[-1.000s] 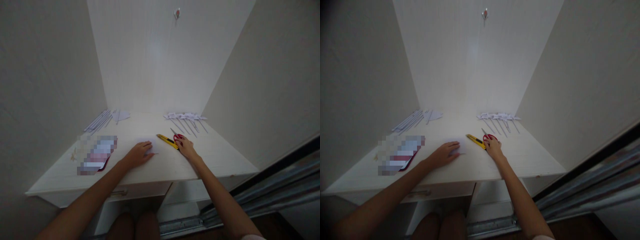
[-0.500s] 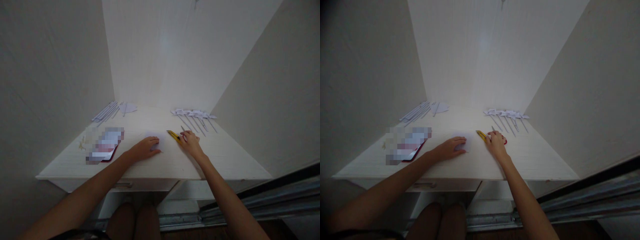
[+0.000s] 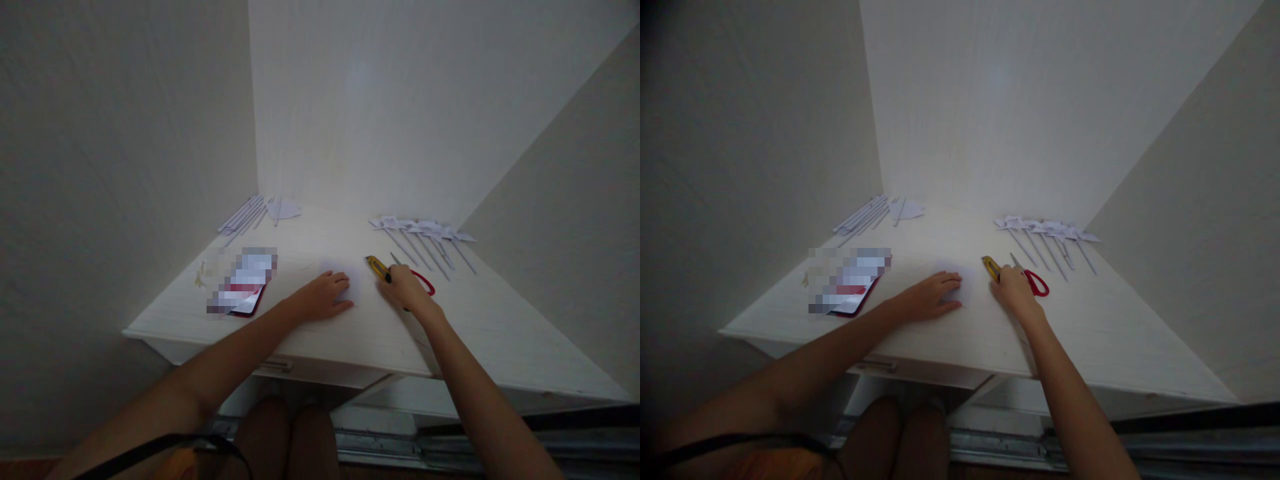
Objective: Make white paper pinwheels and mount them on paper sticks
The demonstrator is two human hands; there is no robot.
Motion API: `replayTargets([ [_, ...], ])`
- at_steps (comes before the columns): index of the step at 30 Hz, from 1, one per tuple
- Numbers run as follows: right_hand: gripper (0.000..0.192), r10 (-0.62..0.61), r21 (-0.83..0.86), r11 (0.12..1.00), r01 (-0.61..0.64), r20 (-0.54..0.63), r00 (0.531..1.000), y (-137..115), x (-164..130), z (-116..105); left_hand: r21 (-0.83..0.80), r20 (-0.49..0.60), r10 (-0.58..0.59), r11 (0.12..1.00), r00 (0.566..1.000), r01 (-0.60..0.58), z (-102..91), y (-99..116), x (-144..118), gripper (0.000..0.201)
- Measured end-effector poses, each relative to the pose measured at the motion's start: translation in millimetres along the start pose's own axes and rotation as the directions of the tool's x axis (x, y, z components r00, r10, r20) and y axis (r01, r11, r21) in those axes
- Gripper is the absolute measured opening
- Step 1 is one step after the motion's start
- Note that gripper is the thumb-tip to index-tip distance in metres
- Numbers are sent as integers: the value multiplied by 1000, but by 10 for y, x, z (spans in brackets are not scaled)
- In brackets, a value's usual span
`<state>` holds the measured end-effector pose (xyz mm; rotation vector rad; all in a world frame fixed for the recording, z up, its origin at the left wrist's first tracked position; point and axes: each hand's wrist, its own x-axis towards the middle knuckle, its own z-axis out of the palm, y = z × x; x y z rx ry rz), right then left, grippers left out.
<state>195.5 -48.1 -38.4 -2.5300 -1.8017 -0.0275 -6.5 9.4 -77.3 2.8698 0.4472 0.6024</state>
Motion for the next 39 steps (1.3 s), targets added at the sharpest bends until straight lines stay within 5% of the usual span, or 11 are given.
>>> replayTargets([
  [4, 24, 102, 460, 885, -70, -44, 994, -72, 60, -40, 0, 1, -5, 1000, 1000, 5, -29, 18, 2, 37],
  [8, 25, 19, 880, 474, -37, 31, 999, -253, 43, -94, 0, -10, -1, 1000, 1000, 1, -26, 25, 4, 34],
  [11, 23, -35, 983, 164, -77, 84, 996, -387, 24, -106, -14, -28, 3, 1000, 1000, -3, 2, 14, 9, 31],
  [14, 26, -95, 992, 9, -123, 123, 988, -469, 21, -107, -33, -43, 12, 999, 999, -13, 33, -5, 10, 30],
  [20, 29, -166, 990, -8, -139, 135, 977, -607, -34, -141, -72, -57, -12, 997, 998, 8, 10, 10, -16, 32],
  [23, 28, -164, 996, -51, -73, 64, 984, -694, -29, -123, -232, -149, -46, 973, 988, 10, -27, 39, -3, 32],
  [26, 31, -91, 991, -137, 4, -17, 996, -777, 33, -71, -550, -161, -188, 832, 969, 70, 5, 26, 58, 32],
  [29, 35, -10, 981, -177, 77, -80, 997, -857, 99, -22, -808, -23, -337, 560, 941, 181, 111, -30, 141, 38],
  [33, 34, 76, 980, -151, 131, -121, 990, -949, 138, 9, -952, 7, -302, 291, 953, 99, 202, -86, 200, 43],
  [36, 33, 50, 975, -184, 126, -118, 992, -998, 151, 18, -964, -2, -345, 252, 939, 91, 176, -88, 188, 43],
  [39, 33, -2, 973, -183, 139, -142, 990, -1028, 157, 26, -944, -27, -398, 311, 917, 107, 123, -79, 157, 38],
])
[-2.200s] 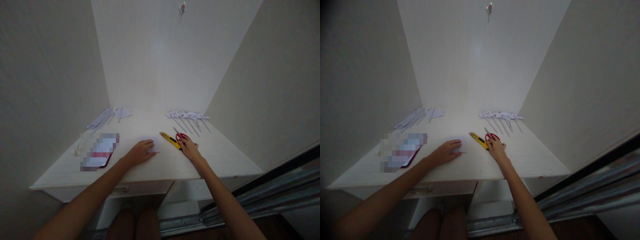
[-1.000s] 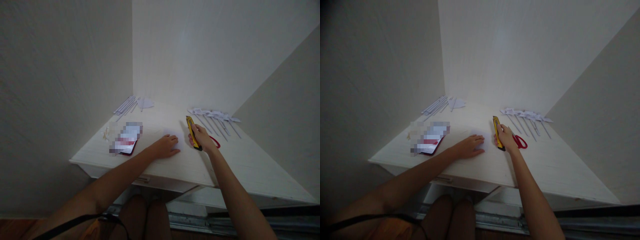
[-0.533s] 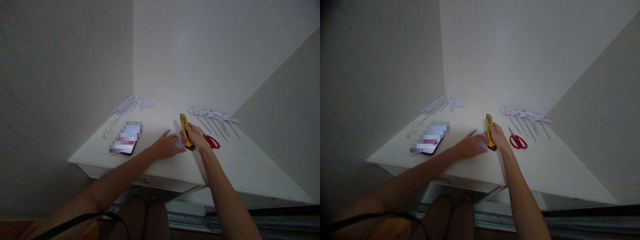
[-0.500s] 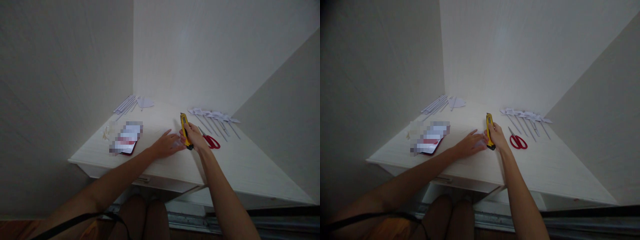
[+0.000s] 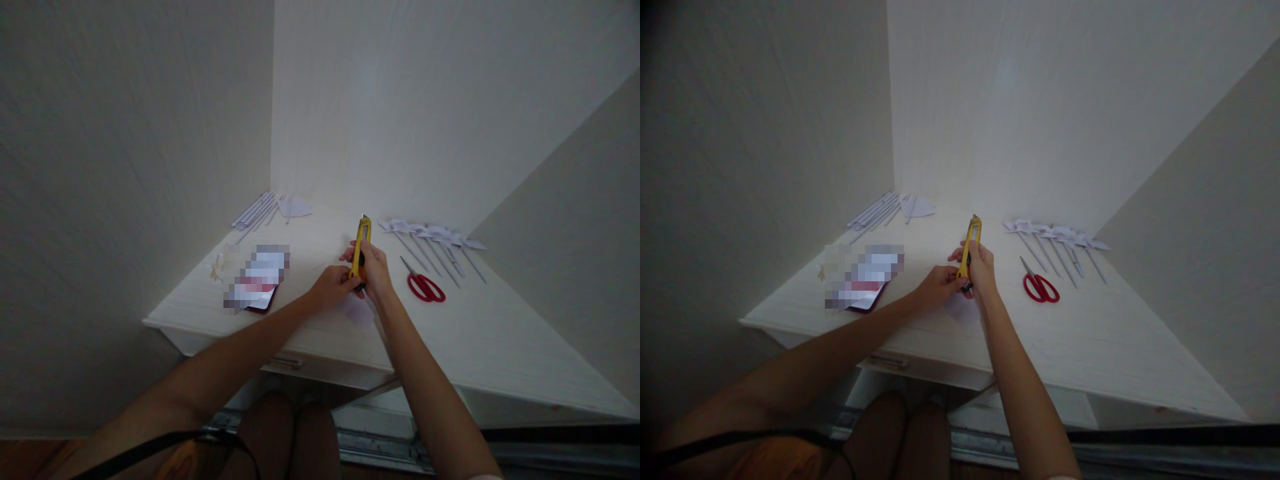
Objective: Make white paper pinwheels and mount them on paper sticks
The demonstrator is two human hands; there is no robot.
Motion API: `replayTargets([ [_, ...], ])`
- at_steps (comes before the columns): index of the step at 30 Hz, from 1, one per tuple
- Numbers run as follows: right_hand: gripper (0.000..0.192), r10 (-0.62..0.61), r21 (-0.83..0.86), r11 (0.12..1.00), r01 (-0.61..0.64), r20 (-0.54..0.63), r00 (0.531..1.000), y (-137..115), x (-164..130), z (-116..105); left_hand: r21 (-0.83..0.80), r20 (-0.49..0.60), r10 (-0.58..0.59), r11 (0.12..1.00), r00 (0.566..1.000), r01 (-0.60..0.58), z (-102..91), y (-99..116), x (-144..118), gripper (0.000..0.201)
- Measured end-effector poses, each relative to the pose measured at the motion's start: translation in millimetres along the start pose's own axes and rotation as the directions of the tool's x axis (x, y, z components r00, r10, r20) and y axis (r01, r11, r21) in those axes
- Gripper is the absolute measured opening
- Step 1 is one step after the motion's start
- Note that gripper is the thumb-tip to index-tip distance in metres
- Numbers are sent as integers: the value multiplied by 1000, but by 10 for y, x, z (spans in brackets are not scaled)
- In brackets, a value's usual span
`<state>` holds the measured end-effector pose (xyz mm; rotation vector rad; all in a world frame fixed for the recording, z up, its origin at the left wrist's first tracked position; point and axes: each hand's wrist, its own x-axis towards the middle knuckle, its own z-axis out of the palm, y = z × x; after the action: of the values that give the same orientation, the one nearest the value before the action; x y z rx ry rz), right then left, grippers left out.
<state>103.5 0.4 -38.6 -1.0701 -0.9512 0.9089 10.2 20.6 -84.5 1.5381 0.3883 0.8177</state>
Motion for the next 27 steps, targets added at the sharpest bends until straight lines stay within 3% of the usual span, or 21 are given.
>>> replayTargets([
  [4, 32, -18, 44, 999, 16, 61, 998, 10, -36, -2, 76, -17, 42, 996, 999, -40, -15, 26, -22, 35],
  [9, 38, 43, 53, 997, -52, 151, 988, 39, -118, -31, 114, -62, 67, 992, 996, -60, -30, -17, 6, 35],
  [16, 39, 111, -51, 993, -109, 34, 993, 55, -27, -72, 260, -112, 63, 965, 992, -32, -22, -10, 25, 28],
  [20, 33, 44, -141, 989, -42, 12, 999, -26, 116, -118, 401, -134, 82, 916, 988, -22, 6, 27, -15, 22],
  [23, 30, 41, -192, 981, -32, 44, 998, -82, 238, -109, 558, -47, 138, 825, 989, -89, 29, 19, -50, 15],
  [27, 38, 114, -309, 946, -100, 27, 993, -62, 407, 59, 719, 193, 193, 639, 962, -273, 64, -8, -93, 14],
])
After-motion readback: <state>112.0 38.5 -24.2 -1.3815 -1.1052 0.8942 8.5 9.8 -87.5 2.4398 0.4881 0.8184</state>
